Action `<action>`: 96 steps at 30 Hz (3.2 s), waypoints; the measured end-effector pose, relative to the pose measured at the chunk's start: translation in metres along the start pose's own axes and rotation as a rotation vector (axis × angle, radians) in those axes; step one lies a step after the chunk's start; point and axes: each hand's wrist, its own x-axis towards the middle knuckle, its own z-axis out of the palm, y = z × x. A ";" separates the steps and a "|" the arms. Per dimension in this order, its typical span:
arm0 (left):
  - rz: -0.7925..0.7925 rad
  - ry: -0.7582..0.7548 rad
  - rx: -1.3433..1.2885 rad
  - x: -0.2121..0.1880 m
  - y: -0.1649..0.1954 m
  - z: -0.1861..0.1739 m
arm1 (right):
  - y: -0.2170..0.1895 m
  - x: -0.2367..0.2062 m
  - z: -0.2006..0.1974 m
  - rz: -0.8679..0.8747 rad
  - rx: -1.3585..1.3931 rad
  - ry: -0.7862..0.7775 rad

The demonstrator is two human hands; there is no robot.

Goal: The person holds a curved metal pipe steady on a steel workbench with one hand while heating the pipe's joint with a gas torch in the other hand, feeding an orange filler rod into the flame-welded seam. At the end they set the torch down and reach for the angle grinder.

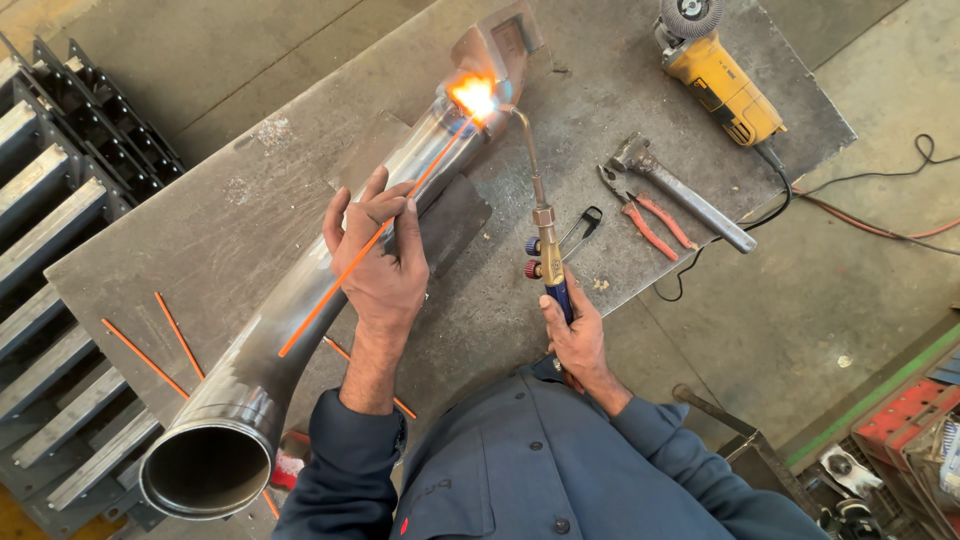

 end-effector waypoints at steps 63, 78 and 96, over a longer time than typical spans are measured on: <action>-0.011 0.015 0.012 0.008 -0.005 -0.001 | -0.006 0.012 0.000 0.006 -0.044 -0.056; -0.006 0.013 0.005 0.011 -0.012 0.003 | -0.003 0.014 -0.001 -0.015 -0.023 -0.089; -0.013 0.006 0.013 0.012 -0.010 0.003 | -0.003 0.014 -0.002 0.021 -0.054 -0.053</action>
